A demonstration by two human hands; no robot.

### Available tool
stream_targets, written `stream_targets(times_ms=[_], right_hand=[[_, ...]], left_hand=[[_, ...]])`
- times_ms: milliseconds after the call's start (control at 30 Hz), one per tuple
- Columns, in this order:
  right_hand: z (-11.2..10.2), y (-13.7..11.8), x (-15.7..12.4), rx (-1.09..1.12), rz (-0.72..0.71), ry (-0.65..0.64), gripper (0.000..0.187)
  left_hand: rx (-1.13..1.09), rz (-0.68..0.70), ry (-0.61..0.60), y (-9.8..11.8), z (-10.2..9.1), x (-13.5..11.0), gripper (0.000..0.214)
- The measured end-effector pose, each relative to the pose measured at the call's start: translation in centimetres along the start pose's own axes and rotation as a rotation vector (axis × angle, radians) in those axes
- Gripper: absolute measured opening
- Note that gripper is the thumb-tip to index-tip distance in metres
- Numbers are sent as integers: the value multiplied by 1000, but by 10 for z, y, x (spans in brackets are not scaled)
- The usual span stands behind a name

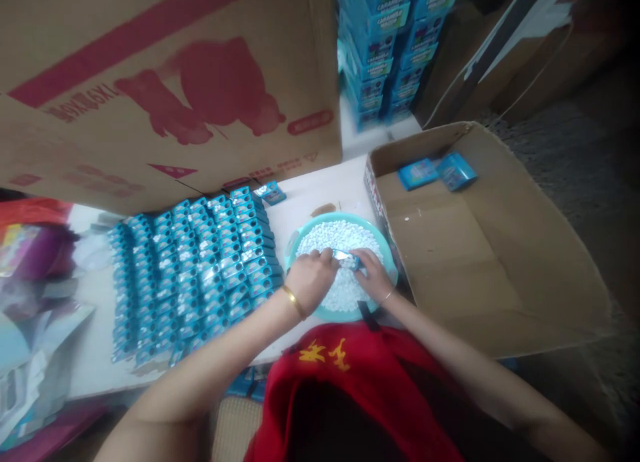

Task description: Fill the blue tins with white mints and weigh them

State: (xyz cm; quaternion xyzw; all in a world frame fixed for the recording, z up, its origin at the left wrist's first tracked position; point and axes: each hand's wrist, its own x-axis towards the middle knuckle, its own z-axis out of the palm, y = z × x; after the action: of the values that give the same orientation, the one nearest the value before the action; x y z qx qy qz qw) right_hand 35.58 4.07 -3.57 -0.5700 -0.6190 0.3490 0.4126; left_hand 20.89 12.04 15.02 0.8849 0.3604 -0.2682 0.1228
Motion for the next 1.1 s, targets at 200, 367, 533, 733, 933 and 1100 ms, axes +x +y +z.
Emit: stream_targets(times_ms=[200, 367, 533, 733, 933, 1100], right_hand=[[-2, -7, 2, 180, 87, 3, 45], [-2, -30, 18, 243, 41, 9, 42], [-32, -21, 61, 91, -54, 12, 55], [-153, 91, 143, -512, 129, 414, 52], [-207, 195, 180, -943, 586, 239, 62], [-209, 192, 189, -802, 832, 158, 59]], left_hand=[[-221, -33, 64, -34, -1, -7, 23], [-554, 256, 199, -59, 34, 23, 50], [-608, 272, 262, -77, 45, 57, 24], [-521, -164, 544, -156, 59, 95, 24], [-384, -522, 345, -245, 104, 124, 31], [-325, -631, 266, -273, 124, 135, 37]])
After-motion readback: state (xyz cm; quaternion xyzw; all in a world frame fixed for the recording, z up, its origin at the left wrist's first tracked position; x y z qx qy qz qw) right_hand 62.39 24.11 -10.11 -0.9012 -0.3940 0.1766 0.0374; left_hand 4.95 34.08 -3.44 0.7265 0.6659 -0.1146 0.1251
